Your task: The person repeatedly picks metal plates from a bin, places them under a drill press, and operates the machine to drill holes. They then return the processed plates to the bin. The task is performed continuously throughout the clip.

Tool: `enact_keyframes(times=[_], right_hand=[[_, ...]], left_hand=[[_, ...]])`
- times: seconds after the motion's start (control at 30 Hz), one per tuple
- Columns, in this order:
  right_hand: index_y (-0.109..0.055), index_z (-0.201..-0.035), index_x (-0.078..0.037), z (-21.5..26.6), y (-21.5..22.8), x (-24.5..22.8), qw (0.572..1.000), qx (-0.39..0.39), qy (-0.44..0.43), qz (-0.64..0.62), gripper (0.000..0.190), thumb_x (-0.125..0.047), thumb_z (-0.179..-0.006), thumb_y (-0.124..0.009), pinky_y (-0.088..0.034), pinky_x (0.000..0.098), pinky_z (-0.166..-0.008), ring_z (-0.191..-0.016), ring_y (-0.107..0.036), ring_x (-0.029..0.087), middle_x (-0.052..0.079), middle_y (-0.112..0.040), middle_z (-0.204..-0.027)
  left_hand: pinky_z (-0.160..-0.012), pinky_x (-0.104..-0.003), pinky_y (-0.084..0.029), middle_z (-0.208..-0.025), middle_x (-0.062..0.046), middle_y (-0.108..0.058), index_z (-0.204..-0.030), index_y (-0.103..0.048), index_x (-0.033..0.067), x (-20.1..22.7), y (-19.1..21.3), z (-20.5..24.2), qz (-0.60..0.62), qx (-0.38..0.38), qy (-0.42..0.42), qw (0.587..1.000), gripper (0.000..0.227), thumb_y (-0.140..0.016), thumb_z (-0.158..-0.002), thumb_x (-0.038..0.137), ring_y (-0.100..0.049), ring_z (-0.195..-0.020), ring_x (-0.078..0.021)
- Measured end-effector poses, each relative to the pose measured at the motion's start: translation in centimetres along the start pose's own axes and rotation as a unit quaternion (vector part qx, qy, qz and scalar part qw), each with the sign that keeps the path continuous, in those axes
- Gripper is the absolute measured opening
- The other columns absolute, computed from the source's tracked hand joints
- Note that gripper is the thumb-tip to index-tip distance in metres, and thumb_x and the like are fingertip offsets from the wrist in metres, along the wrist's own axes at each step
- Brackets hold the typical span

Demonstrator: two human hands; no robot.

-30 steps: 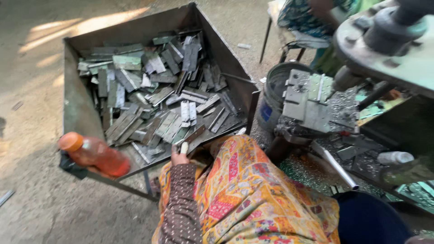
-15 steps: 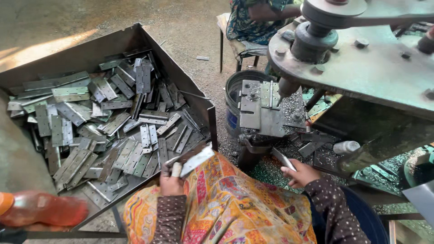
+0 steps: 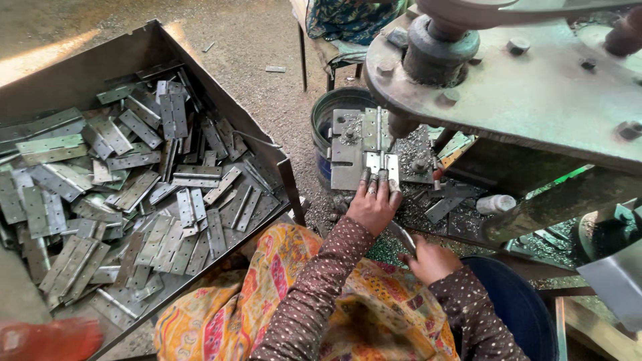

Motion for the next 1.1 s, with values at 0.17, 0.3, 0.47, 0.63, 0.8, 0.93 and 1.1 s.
enact_keyframes(times=[0.17,0.3,0.47,0.63,0.8,0.93,1.1], right_hand=[[-0.047,-0.131,-0.009,-0.3,-0.8,0.7,0.998,0.022,0.036,-0.038,0.058,-0.048,-0.089,-0.059,-0.059,0.0443,-0.07,-0.072,-0.073,0.033,0.013,-0.075,-0.077],[-0.053,-0.12,-0.01,-0.9,-0.4,0.4,0.997,-0.004,0.066,-0.047,0.034,-0.033,-0.094,-0.055,-0.062,0.0428,-0.066,-0.073,-0.074,0.03,0.013,-0.074,-0.085],[-0.045,-0.129,-0.007,0.3,0.4,-0.3,0.996,-0.029,0.038,-0.07,0.043,-0.028,-0.093,-0.057,-0.064,0.0414,-0.063,-0.07,-0.074,0.031,0.014,-0.072,-0.088],[-0.053,-0.122,-0.009,0.8,1.0,-1.0,0.999,0.025,0.023,-0.032,0.048,-0.043,-0.09,-0.064,-0.06,0.0441,-0.072,-0.075,-0.074,0.031,0.016,-0.075,-0.087],[-0.057,-0.12,-0.012,0.1,1.0,-0.4,0.986,0.05,0.135,-0.085,0.035,-0.022,-0.087,-0.059,-0.059,0.046,-0.067,-0.078,-0.072,0.036,0.014,-0.073,-0.096],[-0.058,-0.116,-0.01,0.4,0.8,-0.3,0.979,0.074,0.154,-0.113,0.04,-0.03,-0.082,-0.066,-0.059,0.0452,-0.066,-0.078,-0.073,0.035,0.014,-0.073,-0.091],[-0.054,-0.116,-0.01,0.5,0.2,-0.6,0.999,0.017,0.015,-0.033,0.044,-0.042,-0.088,-0.066,-0.059,0.0442,-0.066,-0.071,-0.074,0.03,0.013,-0.073,-0.083]], left_hand=[[-0.102,-0.057,-0.05,-0.117,-0.035,-0.066,-0.101,-0.06,-0.0014,3.1,1.9,1.8,-0.025,0.007,-0.032,0.999,0.02,-0.051,-0.101,0.016,-0.071,-0.1,-0.0398],[-0.107,-0.056,-0.051,-0.118,-0.032,-0.067,-0.112,-0.062,-0.0043,5.8,6.9,4.0,0.074,0.043,-0.017,0.996,0.024,-0.048,-0.101,0.011,-0.071,-0.102,-0.0376],[-0.1,-0.056,-0.054,-0.116,-0.03,-0.066,-0.114,-0.062,0.0,4.2,5.2,2.7,0.047,0.06,0.001,0.997,0.022,-0.051,-0.104,0.016,-0.074,-0.096,-0.0353],[-0.093,-0.054,-0.056,-0.118,-0.034,-0.068,-0.098,-0.064,0.0017,2.2,2.0,1.0,0.029,0.023,0.015,0.999,0.017,-0.052,-0.102,0.013,-0.074,-0.087,-0.0343],[-0.104,-0.054,-0.053,-0.115,-0.033,-0.066,-0.098,-0.063,0.0,5.7,7.0,3.2,0.066,0.06,0.012,0.996,0.018,-0.051,-0.104,0.012,-0.074,-0.101,-0.0375],[-0.108,-0.054,-0.052,-0.113,-0.031,-0.067,-0.106,-0.065,-0.0029,5.5,8.7,3.7,0.1,0.057,0.014,0.993,0.023,-0.05,-0.096,0.011,-0.074,-0.1,-0.0377],[-0.111,-0.055,-0.044,-0.128,-0.032,-0.064,-0.114,-0.064,-0.0025,1.7,2.3,1.7,-0.011,-0.056,0.003,0.998,0.024,-0.051,-0.105,0.016,-0.068,-0.106,-0.0349]])
Point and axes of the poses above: each hand's wrist, its own z-axis away from the middle knuckle, its own y-axis out of the back of the hand, x = y × z, the point moved 2 cm from there along -z, towards the middle knuckle
